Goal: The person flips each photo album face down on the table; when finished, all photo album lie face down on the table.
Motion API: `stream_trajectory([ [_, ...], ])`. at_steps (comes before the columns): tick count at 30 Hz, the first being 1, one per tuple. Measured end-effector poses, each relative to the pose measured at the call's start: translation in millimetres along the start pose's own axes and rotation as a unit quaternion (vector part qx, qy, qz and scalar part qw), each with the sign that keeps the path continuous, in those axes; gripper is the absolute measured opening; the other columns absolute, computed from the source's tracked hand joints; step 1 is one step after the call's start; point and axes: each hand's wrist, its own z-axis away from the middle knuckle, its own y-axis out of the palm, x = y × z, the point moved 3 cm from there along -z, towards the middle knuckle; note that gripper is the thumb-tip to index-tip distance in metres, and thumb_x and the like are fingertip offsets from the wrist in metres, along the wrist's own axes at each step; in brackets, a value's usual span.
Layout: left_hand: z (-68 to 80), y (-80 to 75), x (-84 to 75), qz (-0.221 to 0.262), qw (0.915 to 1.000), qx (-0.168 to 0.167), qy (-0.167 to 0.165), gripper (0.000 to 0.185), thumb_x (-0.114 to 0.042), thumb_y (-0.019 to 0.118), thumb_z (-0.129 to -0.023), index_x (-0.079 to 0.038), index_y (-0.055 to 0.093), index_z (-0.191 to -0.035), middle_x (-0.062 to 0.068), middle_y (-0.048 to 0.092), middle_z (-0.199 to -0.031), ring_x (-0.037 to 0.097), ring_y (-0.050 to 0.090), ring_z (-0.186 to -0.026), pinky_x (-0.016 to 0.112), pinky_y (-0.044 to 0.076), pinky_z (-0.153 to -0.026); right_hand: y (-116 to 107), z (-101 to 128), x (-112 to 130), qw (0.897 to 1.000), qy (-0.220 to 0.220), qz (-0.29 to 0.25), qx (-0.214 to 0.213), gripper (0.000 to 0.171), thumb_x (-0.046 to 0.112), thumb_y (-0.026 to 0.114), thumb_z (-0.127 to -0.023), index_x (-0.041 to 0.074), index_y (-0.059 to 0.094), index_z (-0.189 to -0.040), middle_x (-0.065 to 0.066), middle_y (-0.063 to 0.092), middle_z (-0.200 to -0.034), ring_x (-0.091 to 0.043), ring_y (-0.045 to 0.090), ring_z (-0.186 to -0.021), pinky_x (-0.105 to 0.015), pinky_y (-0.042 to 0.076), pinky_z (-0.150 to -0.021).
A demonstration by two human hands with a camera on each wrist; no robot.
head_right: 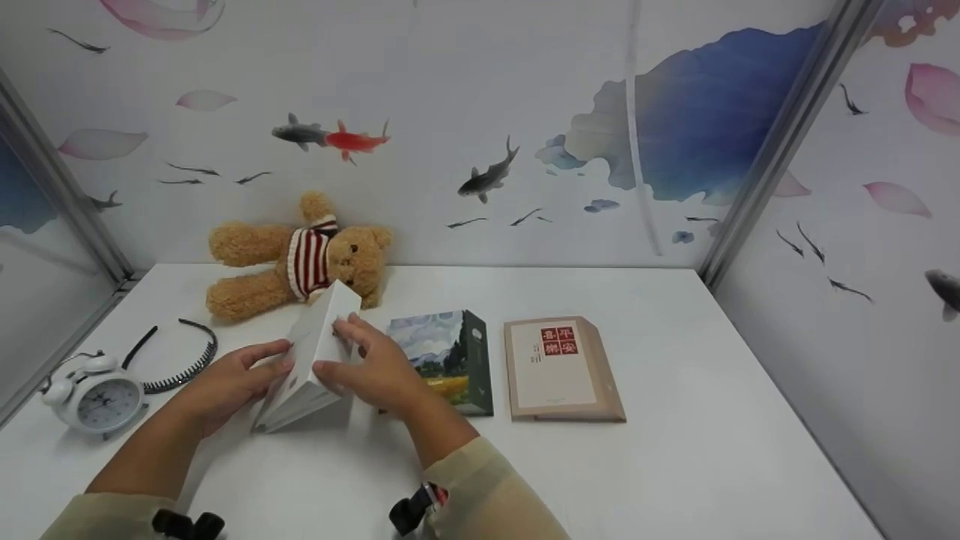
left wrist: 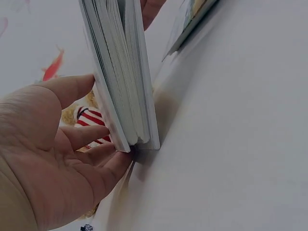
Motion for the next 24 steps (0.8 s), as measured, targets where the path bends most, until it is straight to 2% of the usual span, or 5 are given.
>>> stream_trajectory([
  [7,-0.1,-3.3,0.6,-0.028,0.9993,-0.022,-0.008,0.077,-0.041,0.072,-0.102,-0.009,0.041,-0.165,0.017,0.032,-0.176,0.042,0.024,-0.165,0.062,0.024,-0.133,0.2,1.5,-2.2,1.0,0.01,0.017,-0.001,0.083,0.041,0.088,-0.089,0.027,0.05,-0.161,0.005,0.033,-0.177,-0.039,0.037,-0.161,-0.051,0.037,-0.129],
  [14,-0.2,-5.1,0.4,-0.063,0.9973,-0.038,0.0,0.076,-0.031,0.076,-0.099,-0.005,0.044,-0.163,0.014,0.027,-0.178,0.041,0.023,-0.166,0.057,0.019,-0.136,2.4,-2.9,-8.4,0.999,0.01,-0.028,0.018,0.087,0.02,0.086,-0.091,0.019,0.041,-0.166,0.0,0.034,-0.176,-0.032,0.036,-0.162,-0.048,0.033,-0.132],
  [18,-0.3,-5.1,0.6,-0.074,0.9963,-0.043,0.005,0.075,-0.024,0.076,-0.099,-0.002,0.043,-0.162,0.012,0.022,-0.18,0.038,0.017,-0.168,0.054,0.016,-0.137,5.4,-5.1,-14.5,0.999,0.006,-0.043,0.03,0.087,0.01,0.083,-0.092,0.015,0.039,-0.167,-0.004,0.034,-0.176,-0.031,0.033,-0.163,-0.046,0.031,-0.133],
  [24,-2.4,-3.7,1.9,-0.089,0.9947,-0.05,0.007,0.073,-0.019,0.075,-0.098,-0.004,0.045,-0.162,0.011,0.02,-0.181,0.038,0.01,-0.169,0.056,0.011,-0.137,7.8,-7.0,-22.5,0.999,0.023,-0.028,0.031,0.081,0.004,0.079,-0.094,0.019,0.043,-0.165,-0.001,0.037,-0.175,-0.026,0.03,-0.165,-0.047,0.031,-0.133],
])
